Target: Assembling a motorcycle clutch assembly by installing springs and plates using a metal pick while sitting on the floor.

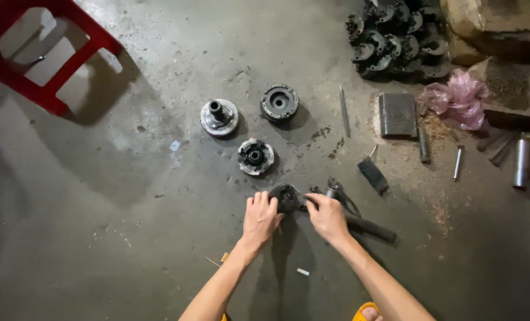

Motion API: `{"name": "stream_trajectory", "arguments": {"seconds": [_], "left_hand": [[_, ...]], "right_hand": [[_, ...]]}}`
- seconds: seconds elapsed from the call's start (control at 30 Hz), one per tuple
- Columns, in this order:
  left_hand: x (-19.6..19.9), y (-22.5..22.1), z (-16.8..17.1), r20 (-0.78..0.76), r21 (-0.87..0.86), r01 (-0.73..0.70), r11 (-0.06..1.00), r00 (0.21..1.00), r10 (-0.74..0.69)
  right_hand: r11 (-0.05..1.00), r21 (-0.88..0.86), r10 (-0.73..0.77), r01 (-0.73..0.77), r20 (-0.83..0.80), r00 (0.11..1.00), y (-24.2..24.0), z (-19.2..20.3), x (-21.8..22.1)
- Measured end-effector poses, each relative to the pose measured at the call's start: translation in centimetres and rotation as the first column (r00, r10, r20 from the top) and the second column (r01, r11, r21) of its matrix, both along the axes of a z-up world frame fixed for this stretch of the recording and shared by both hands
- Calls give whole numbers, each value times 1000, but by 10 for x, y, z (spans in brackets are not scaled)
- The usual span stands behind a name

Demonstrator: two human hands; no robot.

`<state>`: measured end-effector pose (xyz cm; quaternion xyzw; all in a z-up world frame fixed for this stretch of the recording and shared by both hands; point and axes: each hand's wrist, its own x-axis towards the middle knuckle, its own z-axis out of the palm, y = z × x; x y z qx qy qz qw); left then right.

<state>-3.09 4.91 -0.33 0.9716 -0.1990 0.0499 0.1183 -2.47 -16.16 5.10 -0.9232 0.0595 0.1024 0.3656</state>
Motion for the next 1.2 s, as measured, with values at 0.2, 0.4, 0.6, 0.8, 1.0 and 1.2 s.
{"name": "stream_trajectory", "arguments": {"seconds": [0.2,0.4,0.6,0.8,1.0,1.2], "left_hand": [[10,10,-7,42,35,108,994,993,-109],[8,41,-8,77,71,98,993,992,-103],[-1,34,20,-155,-305,-231,924,969,192],[4,26,14,-268,-334,-311,890,936,227],[17,17,40,-49,-48,14,999,999,-17],[37,4,7,-233,-58,7,998,972,-21]], "right_hand": [[962,-239,84,-135,-211,974,-1,5,4],[960,-253,71,-116,-181,981,-2,-7,4],[962,-222,109,-157,-215,970,11,4,11],[946,-254,160,-202,-177,971,19,-18,15],[1000,3,-24,25,-87,996,27,-29,-8],[918,238,-304,318,-92,948,51,-44,-35]]}}
